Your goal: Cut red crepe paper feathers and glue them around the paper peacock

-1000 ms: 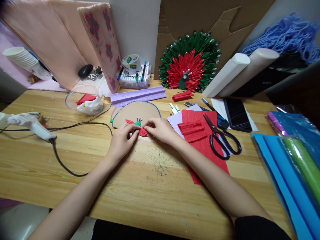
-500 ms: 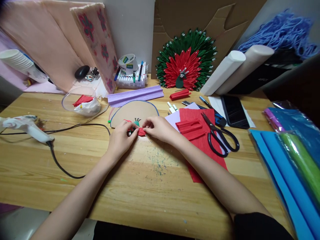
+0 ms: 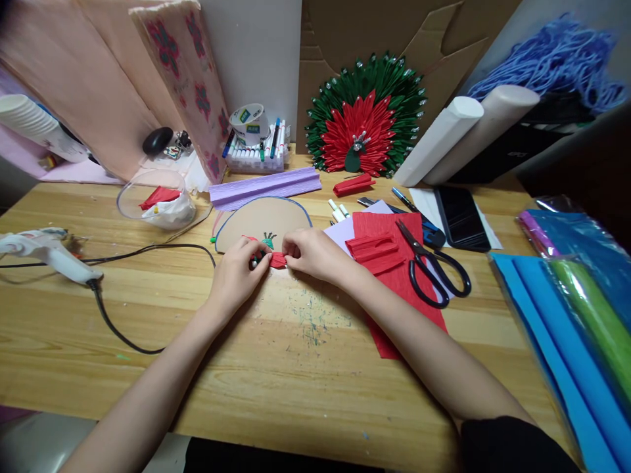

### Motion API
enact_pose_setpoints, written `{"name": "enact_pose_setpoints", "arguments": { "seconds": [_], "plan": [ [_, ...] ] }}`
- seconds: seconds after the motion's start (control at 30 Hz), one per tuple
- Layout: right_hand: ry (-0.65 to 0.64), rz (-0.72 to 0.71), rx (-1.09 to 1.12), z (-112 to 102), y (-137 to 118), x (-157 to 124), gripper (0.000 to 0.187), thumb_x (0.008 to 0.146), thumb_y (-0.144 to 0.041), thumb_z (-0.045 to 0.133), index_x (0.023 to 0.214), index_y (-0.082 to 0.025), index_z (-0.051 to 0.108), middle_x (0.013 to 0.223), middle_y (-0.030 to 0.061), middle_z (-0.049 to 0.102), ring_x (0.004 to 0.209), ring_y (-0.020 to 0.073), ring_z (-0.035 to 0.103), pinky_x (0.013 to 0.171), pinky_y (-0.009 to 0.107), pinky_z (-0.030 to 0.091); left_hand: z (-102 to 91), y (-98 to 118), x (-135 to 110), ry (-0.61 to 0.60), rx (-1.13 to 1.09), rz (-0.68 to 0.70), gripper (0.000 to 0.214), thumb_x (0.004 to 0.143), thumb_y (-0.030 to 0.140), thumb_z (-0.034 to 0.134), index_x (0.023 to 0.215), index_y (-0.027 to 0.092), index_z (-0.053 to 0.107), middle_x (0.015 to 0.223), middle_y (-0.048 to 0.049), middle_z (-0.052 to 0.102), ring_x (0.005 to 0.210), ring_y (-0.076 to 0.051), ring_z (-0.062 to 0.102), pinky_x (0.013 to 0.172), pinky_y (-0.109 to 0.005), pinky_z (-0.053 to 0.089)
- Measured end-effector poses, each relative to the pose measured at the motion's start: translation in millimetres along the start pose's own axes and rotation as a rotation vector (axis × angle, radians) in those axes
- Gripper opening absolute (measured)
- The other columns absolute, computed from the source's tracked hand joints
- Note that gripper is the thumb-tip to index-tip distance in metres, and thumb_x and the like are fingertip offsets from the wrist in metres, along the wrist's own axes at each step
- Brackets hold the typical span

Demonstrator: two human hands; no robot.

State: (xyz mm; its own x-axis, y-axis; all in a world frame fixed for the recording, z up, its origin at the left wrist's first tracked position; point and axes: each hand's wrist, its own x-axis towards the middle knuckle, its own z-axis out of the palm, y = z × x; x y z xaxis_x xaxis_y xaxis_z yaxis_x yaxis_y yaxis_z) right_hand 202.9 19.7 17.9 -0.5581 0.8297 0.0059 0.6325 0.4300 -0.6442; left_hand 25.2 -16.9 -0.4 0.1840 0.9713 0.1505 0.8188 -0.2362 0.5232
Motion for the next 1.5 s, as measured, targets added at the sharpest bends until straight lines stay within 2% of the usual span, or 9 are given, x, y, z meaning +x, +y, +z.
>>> {"name": "enact_pose_setpoints", "arguments": {
  "seconds": [0.17,0.33,0.47,0.67,0.97,1.17,1.33,1.5],
  "plan": [
    [0.007,-0.001,-0.034,-2,0,1,0.006,0.074,-0.011,0.058,0.073,-0.015,0.063,0.069,0.0028,0.062,0.062,0.0116,0.055,0.058,0.023,0.04,1.4,0,2,-0.001,0.07,0.022,0.011,0.085,0.026,0.051,0.089,0.021,0.06,0.087,-0.0031,0.057,0.082,-0.017,0.056,0.068,-0.028,0.041],
    [-0.07,0.019,-0.019,-15,0,-1,0.007,0.074,-0.012,0.059,0.077,-0.015,0.065,0.071,0.0032,0.063,0.062,0.0116,0.055,0.058,0.023,0.041,1.9,0,2,0.006,0.097,0.045,0.011,0.086,0.027,0.05,0.089,0.021,0.059,0.088,-0.0036,0.057,0.083,-0.018,0.056,0.068,-0.028,0.041],
    [-0.116,-0.009,-0.003,-16,2,-2,0.006,0.074,-0.014,0.06,0.079,-0.015,0.064,0.071,0.0027,0.063,0.064,0.0117,0.055,0.058,0.023,0.04,1.0,-1,0,-0.003,0.038,0.039,0.01,0.086,0.026,0.05,0.089,0.021,0.058,0.087,-0.0025,0.057,0.081,-0.016,0.055,0.068,-0.027,0.041],
    [-0.098,-0.02,-0.017,-10,2,1,0.005,0.075,-0.012,0.059,0.076,-0.015,0.063,0.071,0.0024,0.061,0.064,0.0114,0.054,0.059,0.023,0.04,0.2,-2,0,-0.001,0.025,0.05,0.01,0.087,0.026,0.05,0.089,0.021,0.059,0.087,-0.0026,0.057,0.082,-0.017,0.055,0.069,-0.027,0.041],
    [-0.088,-0.034,-0.025,-11,3,0,0.004,0.074,-0.013,0.059,0.076,-0.016,0.062,0.071,0.0023,0.061,0.065,0.0118,0.054,0.059,0.023,0.04,-1.1,4,2,0.011,0.167,0.092,0.014,0.088,0.025,0.048,0.086,0.019,0.061,0.086,-0.0046,0.057,0.08,-0.017,0.053,0.068,-0.028,0.039],
    [-0.107,-0.032,-0.02,-15,3,-1,0.006,0.077,-0.017,0.06,0.081,-0.016,0.064,0.074,0.0032,0.063,0.067,0.0127,0.054,0.06,0.024,0.039,-2.7,0,-2,0.024,0.085,0.095,0.014,0.087,0.026,0.05,0.087,0.019,0.063,0.086,-0.0036,0.058,0.082,-0.017,0.054,0.068,-0.027,0.04],
    [-0.087,-0.045,-0.033,-12,0,-1,0.003,0.077,-0.016,0.06,0.078,-0.016,0.063,0.073,0.0027,0.061,0.065,0.0122,0.051,0.06,0.024,0.038,-4.7,-4,-4,0.02,0.007,0.109,0.013,0.086,0.025,0.053,0.09,0.021,0.065,0.084,-0.0029,0.059,0.083,-0.017,0.055,0.07,-0.027,0.042],
    [-0.066,-0.066,-0.05,-8,1,0,0.002,0.076,-0.015,0.059,0.075,-0.015,0.061,0.072,0.0024,0.059,0.065,0.012,0.05,0.06,0.024,0.037,-4.6,-5,-5,0.024,0.031,0.133,0.014,0.085,0.025,0.054,0.09,0.021,0.067,0.084,-0.0032,0.06,0.083,-0.017,0.056,0.07,-0.028,0.042]
  ]
}}
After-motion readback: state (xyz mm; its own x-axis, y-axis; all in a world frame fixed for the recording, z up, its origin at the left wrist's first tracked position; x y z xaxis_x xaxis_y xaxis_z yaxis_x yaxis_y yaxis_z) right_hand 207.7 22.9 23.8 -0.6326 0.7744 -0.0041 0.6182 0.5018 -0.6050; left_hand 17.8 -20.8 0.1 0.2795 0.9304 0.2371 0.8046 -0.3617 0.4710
